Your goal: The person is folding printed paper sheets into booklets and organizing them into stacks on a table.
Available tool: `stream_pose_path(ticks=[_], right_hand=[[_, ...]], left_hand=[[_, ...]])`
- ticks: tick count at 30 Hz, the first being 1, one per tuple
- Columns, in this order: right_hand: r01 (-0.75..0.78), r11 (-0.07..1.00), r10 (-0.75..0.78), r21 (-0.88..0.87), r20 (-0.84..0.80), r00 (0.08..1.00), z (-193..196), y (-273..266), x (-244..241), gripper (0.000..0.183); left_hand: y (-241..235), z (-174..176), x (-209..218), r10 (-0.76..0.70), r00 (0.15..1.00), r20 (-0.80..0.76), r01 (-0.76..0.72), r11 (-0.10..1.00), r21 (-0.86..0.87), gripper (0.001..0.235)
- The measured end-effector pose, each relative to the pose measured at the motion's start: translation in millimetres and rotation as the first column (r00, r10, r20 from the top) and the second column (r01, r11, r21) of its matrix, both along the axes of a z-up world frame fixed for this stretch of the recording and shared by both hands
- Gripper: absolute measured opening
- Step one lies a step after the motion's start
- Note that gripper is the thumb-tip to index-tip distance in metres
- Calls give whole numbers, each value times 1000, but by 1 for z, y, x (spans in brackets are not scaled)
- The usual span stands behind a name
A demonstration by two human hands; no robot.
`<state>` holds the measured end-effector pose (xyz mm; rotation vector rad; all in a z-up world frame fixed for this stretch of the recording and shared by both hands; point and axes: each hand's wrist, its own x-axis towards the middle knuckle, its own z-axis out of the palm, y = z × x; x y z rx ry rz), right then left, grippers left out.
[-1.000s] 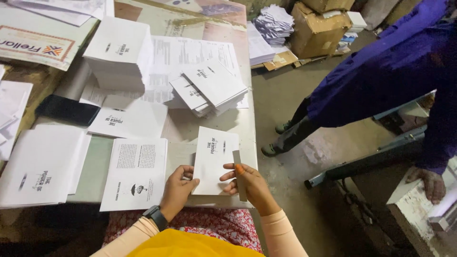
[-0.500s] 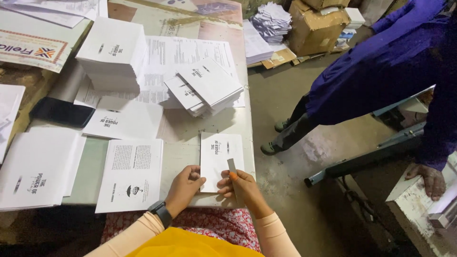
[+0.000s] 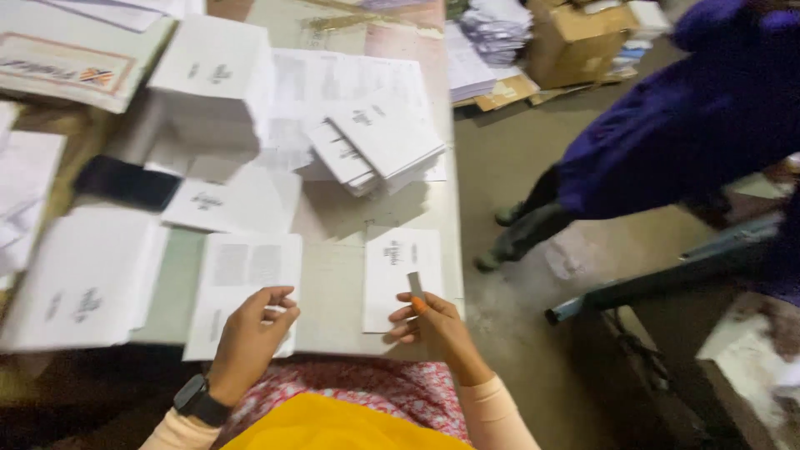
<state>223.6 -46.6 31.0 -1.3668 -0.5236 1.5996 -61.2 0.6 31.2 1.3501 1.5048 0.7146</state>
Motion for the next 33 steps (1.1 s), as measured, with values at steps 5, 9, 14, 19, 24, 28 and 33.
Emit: stream_pose_path(ticks=[5, 9, 14, 19, 24, 28, 33], right_hand=[[-162, 986, 160, 43, 31, 987, -9, 9, -19, 44], [-308, 951, 309, -29, 158, 938, 0, 22, -54, 41], [-443, 893, 448, -80, 237, 862, 1, 42, -103, 37], [-499, 855, 509, -138, 402, 761, 6, 47, -128, 33], [-530, 818, 544, -224, 600, 586, 8, 45, -141, 35], [-569, 793, 559, -217, 631, 538, 7, 45, -145, 36], [-544, 813, 551, -206, 573, 606, -2, 45, -141, 36]], left_hand=[[3, -22, -41, 174, 980, 98, -185, 977, 108, 28], [3, -36, -70, 177, 984, 2, -167, 924, 345, 26], [-7, -37, -98, 216, 969, -117, -164, 922, 349, 27], [-11, -44, -108, 212, 967, -139, -167, 945, 281, 33], [-11, -57, -114, 184, 981, -64, -166, 962, 217, 32], [-9, -56, -115, 176, 983, -48, -163, 966, 200, 32], [-4, -63, -115, 222, 970, 101, -238, 950, 202, 30]])
